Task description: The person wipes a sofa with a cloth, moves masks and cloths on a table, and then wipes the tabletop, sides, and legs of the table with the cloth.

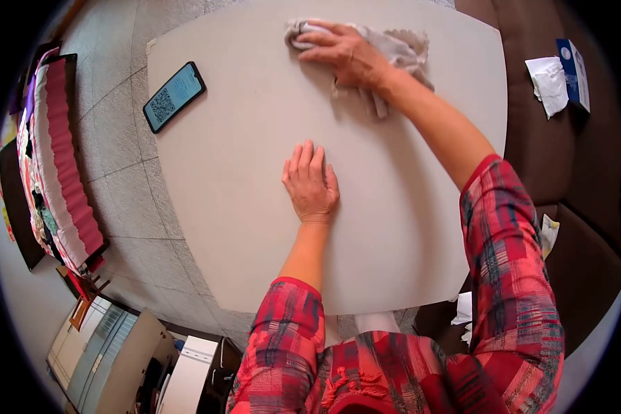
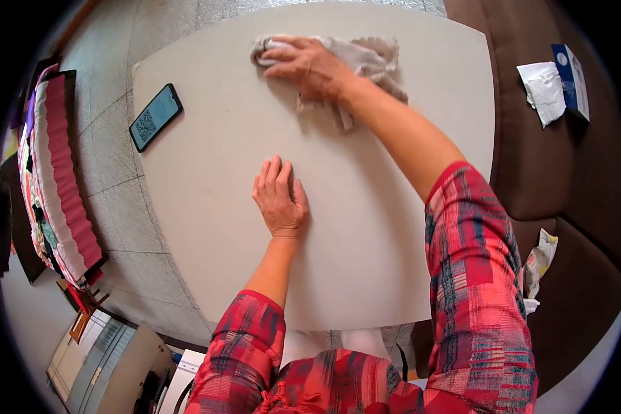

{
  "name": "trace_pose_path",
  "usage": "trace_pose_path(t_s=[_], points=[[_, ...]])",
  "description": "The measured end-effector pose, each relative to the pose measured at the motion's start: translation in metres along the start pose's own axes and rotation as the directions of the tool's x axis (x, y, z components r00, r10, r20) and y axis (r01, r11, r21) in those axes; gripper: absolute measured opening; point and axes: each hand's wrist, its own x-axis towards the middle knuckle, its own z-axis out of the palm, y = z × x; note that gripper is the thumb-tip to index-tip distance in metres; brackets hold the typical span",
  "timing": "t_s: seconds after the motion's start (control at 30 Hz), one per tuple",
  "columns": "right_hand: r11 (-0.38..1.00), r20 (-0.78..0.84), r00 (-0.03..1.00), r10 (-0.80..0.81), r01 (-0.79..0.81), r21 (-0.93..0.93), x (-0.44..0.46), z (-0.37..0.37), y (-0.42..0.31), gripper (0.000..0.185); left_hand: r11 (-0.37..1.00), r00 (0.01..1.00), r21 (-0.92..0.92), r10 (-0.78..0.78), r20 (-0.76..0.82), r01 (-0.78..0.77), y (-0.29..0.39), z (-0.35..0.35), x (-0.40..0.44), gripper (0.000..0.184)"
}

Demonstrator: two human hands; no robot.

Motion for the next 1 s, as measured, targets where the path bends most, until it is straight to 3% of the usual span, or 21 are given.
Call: trace_pose_path(t_s=[0.07, 0.13, 0.23, 0.33, 0.43, 0.5, 0.53, 0.57, 0.63, 0.67, 0.73, 0.9, 1.0], points=[[0.998, 0.08, 0.996, 0.051, -0.048, -0.036, -0.017, -0.003, -0.034, 0.036, 1.0, 1.0, 0.01, 0.012, 0.005, -0.012, -0.003, 0.001, -0.001, 0.039], [0.999, 0.112, 0.993, 0.022, -0.027, 0.044, -0.034, -0.003, -0.063, 0.035, 0.999, 0.999, 0.021, 0.038, 0.004, -0.039, -0.003, 0.002, -0.002, 0.041], [0.97, 0.184, 0.98, 0.074, -0.114, 0.214, -0.07, -0.027, -0.108, 0.042, 0.988, 0.999, -0.153, -0.039, -0.029, 0.034, -0.003, -0.003, -0.002, 0.054], [0.914, 0.188, 0.97, 0.153, -0.211, 0.347, -0.124, -0.048, -0.139, 0.044, 0.98, 0.998, -0.198, -0.01, -0.054, -0.001, -0.004, -0.005, -0.003, 0.053], [0.607, 0.265, 0.869, 0.417, -0.483, 0.63, -0.153, -0.07, -0.155, 0.049, 0.986, 0.998, -0.166, -0.005, -0.055, -0.004, -0.008, 0.001, -0.002, 0.043], [0.402, 0.295, 0.708, 0.642, -0.638, 0.656, -0.156, -0.084, -0.149, 0.049, 0.99, 1.0, -0.143, -0.017, -0.025, 0.013, -0.008, 0.002, -0.008, 0.04], [0.349, 0.138, 0.6, 0.788, -0.62, 0.703, -0.153, -0.082, -0.132, 0.044, 0.991, 0.999, -0.134, -0.013, -0.042, 0.007, -0.007, 0.003, -0.007, 0.039], [0.454, -0.074, 0.535, 0.841, -0.626, 0.634, -0.14, -0.085, -0.109, 0.042, 0.992, 0.998, -0.125, -0.004, -0.061, -0.004, -0.007, 0.003, -0.005, 0.038], [0.693, -0.36, 0.603, 0.712, -0.685, 0.225, -0.123, -0.086, -0.053, 0.04, 0.992, 0.998, -0.13, -0.011, -0.056, 0.003, -0.007, 0.005, -0.005, 0.038], [0.736, -0.442, 0.67, 0.596, -0.676, -0.033, -0.123, -0.078, -0.026, 0.039, 0.991, 0.998, -0.132, -0.013, -0.062, 0.004, -0.008, 0.005, -0.006, 0.037], [0.658, -0.405, 0.739, 0.538, -0.669, -0.346, -0.109, -0.062, -0.018, 0.04, 0.991, 0.998, -0.137, -0.015, -0.06, 0.007, -0.01, 0.008, -0.008, 0.037], [0.773, -0.334, 0.791, 0.513, -0.595, -0.22, -0.08, -0.033, -0.043, 0.039, 0.989, 0.997, -0.148, 0.014, -0.071, -0.025, -0.01, 0.006, -0.004, 0.037], [0.915, -0.213, 0.906, 0.366, -0.392, -0.098, -0.056, 0.008, -0.087, 0.04, 0.99, 0.997, -0.135, 0.018, -0.081, -0.028, -0.011, 0.005, -0.005, 0.038]])
